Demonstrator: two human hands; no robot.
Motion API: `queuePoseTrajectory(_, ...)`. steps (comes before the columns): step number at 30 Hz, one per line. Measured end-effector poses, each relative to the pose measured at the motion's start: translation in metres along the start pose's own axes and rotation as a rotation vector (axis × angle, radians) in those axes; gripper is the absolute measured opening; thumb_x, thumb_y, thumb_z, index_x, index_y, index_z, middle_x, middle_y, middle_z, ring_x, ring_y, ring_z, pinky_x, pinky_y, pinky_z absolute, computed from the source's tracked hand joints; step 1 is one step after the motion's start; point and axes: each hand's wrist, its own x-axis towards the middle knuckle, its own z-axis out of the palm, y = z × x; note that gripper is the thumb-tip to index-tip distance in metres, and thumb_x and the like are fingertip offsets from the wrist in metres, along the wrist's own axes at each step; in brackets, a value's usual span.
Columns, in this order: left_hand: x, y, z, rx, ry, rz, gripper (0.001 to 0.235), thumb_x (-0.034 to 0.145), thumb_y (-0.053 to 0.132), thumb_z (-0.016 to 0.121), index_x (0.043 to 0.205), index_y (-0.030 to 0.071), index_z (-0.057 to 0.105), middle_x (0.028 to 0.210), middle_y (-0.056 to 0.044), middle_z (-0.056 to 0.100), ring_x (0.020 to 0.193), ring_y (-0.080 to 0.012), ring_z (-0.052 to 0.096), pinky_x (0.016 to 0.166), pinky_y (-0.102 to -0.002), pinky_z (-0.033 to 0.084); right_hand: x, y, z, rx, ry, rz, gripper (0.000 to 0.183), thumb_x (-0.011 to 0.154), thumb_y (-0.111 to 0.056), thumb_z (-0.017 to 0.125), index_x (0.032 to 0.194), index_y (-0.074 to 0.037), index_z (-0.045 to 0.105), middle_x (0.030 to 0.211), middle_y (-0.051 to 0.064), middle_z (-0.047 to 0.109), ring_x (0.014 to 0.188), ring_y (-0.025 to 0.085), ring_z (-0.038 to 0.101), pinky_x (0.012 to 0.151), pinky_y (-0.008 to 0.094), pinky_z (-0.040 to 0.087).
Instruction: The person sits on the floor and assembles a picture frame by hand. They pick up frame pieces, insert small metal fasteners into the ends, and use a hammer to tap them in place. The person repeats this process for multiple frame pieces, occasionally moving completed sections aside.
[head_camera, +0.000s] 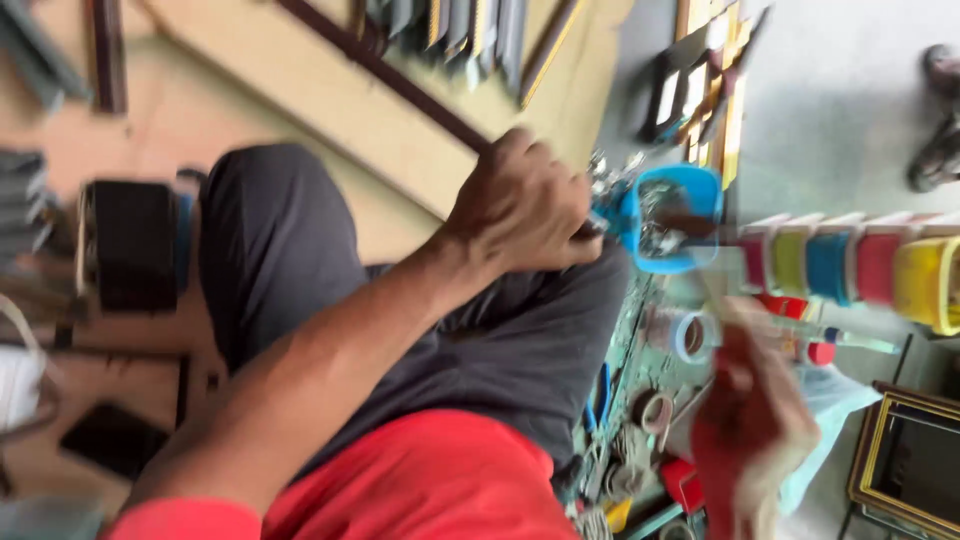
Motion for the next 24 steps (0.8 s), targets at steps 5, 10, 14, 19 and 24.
queuePoseTrajectory(5, 0.005, 0.004, -0.007, -0.014, -0.029, 0.029, 0.064, 0.082, 0.071, 0.071, 0.052, 0.016, 0.054, 0.044, 0.002, 0.046, 0.045, -0.0162, 0.044, 0.060, -0.037, 0.035, -0.039, 0.075, 0.066, 1.023, 0.448, 0.378, 0.027, 0.117, -0.007, 0.055, 0.142, -0.003, 0.060, 0.113, -0.001, 0.061, 0.091, 0.005, 0.055, 0.084, 0.018, 0.046)
queuePoseTrajectory(10, 0.007, -0.002, -0.017, -0.065, 0.009, 0.019, 0.063, 0.073, 0.073, 0.077, 0.063, 0.013, 0.061, 0.054, -0.001, 0.055, 0.053, -0.0182, 0.051, 0.067, -0.037, 0.039, -0.067, 0.076, 0.140, 0.411, 0.217, 0.495, 0.035, 0.107, -0.013, 0.058, 0.142, -0.011, 0.062, 0.109, 0.009, 0.070, 0.085, 0.014, 0.062, 0.068, 0.028, 0.047)
queuePoseTrajectory(14, 0.007, -0.006, -0.029, -0.066, 0.027, 0.105, 0.051, 0.076, 0.063, 0.072, 0.082, 0.012, 0.069, 0.067, 0.000, 0.065, 0.063, -0.0182, 0.061, 0.070, -0.035, 0.043, -0.141, 0.087, 0.203, 0.098, 0.027, 0.856, 0.039, 0.098, -0.019, 0.064, 0.136, -0.016, 0.067, 0.097, 0.017, 0.074, 0.082, 0.029, 0.070, 0.075, 0.045, 0.054)
queuePoseTrajectory(19, 0.001, -0.014, -0.044, -0.219, 0.009, 0.156, 0.003, 0.094, 0.014, 0.071, 0.094, 0.015, 0.073, 0.083, -0.001, 0.072, 0.075, -0.0158, 0.069, 0.073, -0.033, 0.049, -0.225, 0.113, 0.250, 0.072, 0.070, 0.686, 0.041, 0.090, -0.021, 0.070, 0.129, -0.012, 0.066, 0.107, 0.018, 0.070, 0.091, 0.037, 0.068, 0.077, 0.047, 0.054)
queuePoseTrajectory(24, 0.007, -0.014, -0.057, -0.288, -0.032, 0.130, 0.010, 0.095, 0.008, 0.070, 0.098, 0.015, 0.076, 0.089, 0.000, 0.075, 0.079, -0.0150, 0.070, 0.077, -0.033, 0.052, -0.183, 0.145, 0.257, 0.166, -0.034, 0.697, 0.032, 0.090, -0.019, 0.069, 0.120, -0.008, 0.072, 0.096, 0.018, 0.069, 0.084, 0.034, 0.069, 0.075, 0.044, 0.054)
